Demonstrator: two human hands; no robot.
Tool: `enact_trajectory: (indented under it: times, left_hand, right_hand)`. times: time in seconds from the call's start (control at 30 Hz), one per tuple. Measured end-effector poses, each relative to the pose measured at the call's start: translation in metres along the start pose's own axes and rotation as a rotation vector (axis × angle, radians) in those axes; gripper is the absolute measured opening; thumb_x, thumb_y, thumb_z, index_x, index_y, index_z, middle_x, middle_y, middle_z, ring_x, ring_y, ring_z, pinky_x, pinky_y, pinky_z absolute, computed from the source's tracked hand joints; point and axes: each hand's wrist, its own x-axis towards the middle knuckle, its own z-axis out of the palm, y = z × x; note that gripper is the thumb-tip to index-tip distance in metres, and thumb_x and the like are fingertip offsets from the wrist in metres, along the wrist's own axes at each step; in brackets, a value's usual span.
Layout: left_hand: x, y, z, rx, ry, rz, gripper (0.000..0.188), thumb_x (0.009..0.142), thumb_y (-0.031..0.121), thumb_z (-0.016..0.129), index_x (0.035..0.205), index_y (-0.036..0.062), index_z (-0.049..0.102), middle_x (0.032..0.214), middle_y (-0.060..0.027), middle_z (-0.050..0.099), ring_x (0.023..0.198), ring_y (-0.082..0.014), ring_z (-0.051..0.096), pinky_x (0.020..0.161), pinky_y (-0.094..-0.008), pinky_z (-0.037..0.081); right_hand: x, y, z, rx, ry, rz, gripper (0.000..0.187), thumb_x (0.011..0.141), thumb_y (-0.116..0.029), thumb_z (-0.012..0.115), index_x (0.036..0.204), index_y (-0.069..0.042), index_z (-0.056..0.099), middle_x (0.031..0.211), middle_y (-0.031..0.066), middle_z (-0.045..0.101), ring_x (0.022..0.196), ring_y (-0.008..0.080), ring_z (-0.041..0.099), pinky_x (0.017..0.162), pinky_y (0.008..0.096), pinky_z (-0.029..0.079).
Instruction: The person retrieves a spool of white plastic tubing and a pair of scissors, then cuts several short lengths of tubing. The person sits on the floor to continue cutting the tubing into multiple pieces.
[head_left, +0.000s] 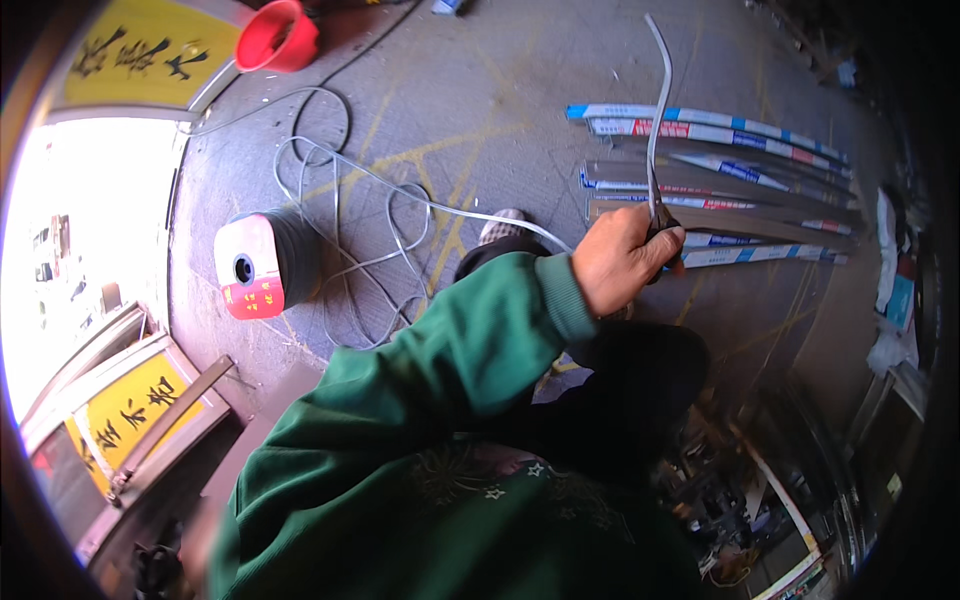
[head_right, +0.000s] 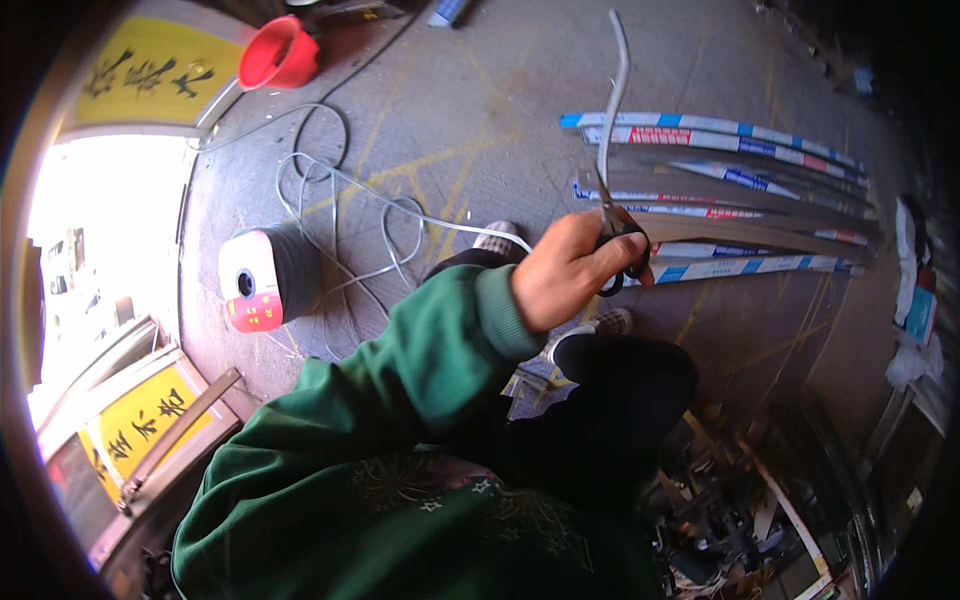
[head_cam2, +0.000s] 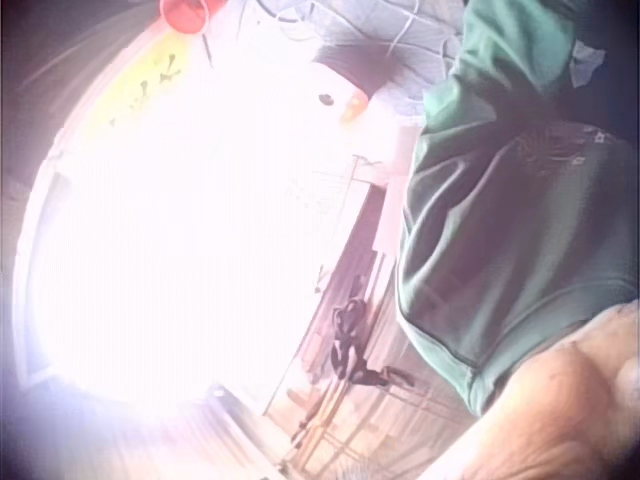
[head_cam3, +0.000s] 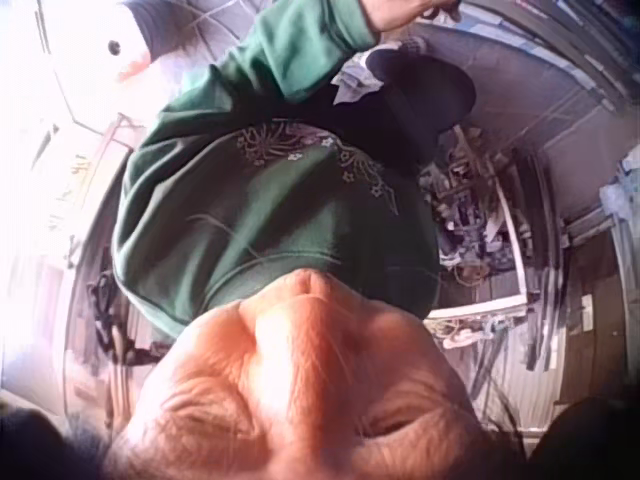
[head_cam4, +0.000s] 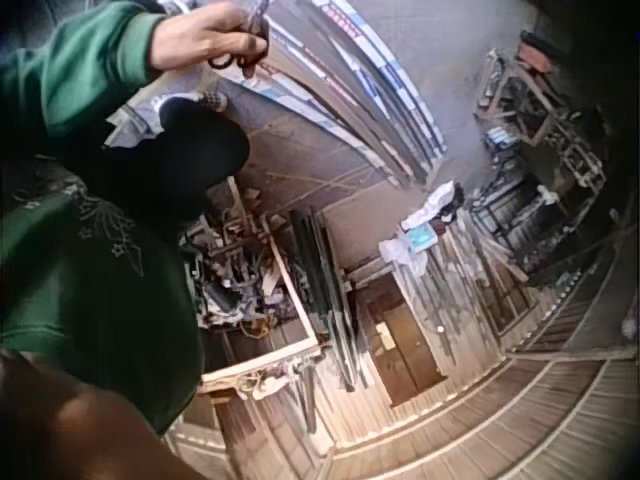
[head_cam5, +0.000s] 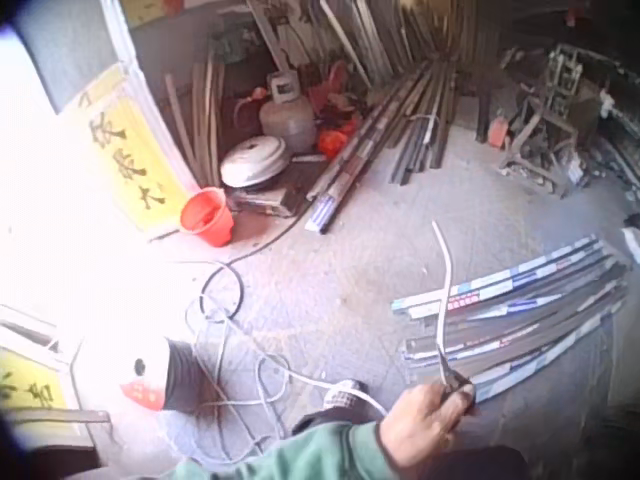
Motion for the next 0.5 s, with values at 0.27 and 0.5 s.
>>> enact_trajectory:
  times: [0.27,0.5]
  left_hand:
    - [-0.081,0.011,0.034,0.186,-0.185,-0.010,0.035,0.103,0.027,0.048,0.096,-0.0028,0.064,0.062,-0.0089,0.064,0.060,-0.0214,0.064,0.059,-0.0357,0.048]
    - [-0.180,-0.005,0.023,0.409,-0.245,0.201,0.027,0.103,0.015,0.042,0.111,-0.0052,0.058,0.080,-0.0201,0.064,0.072,-0.0350,0.067,0.066,-0.0392,0.051]
  right_hand:
    - [-0.081,-0.257,-0.140,0.657,0.210,-0.323,0.013,0.094,-0.005,0.066,0.106,-0.003,0.066,0.090,0.0011,0.066,0.077,0.0087,0.062,0.068,0.0219,0.050]
    - [-0.179,-0.327,-0.083,0.482,0.073,-0.536,0.018,0.083,0.007,0.069,0.098,0.001,0.061,0.080,0.0024,0.060,0.066,0.0082,0.058,0.060,0.0242,0.049]
